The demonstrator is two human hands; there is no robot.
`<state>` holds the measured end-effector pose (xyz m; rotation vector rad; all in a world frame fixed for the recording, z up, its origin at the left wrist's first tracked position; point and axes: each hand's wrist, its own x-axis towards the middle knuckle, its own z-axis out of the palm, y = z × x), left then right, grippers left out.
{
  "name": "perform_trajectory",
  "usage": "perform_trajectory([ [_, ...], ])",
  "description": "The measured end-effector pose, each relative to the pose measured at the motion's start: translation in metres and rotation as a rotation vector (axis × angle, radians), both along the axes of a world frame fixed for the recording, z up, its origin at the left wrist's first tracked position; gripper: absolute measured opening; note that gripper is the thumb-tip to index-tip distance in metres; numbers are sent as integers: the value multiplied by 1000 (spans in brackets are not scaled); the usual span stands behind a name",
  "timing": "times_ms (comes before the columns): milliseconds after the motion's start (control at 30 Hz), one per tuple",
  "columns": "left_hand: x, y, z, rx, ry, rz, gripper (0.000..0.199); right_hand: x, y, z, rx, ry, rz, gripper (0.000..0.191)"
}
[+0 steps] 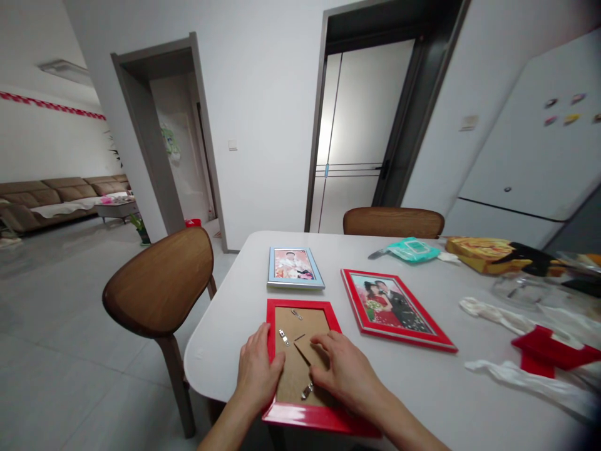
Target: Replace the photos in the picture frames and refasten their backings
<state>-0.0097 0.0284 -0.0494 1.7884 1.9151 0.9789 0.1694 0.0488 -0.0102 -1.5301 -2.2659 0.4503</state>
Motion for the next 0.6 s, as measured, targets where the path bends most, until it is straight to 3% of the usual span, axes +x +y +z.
perform_trajectory([
  [67,2,-1,5,-5,-91,7,52,-1,2,9,-1,-20,-6,31],
  [200,4,-1,21,36,-559,35,34,-11,-4,33,61,12,10,27],
  [333,-18,-4,38,-30,-787,29,37,-17,-7,44,68,184,113,29],
  [467,-69,-12,38,-80,-815,119,37,5,6,26,55,173,-14,39],
  [600,-112,-17,22,-115,-718,192,35,29,18,-4,-4,-4,-197,46],
])
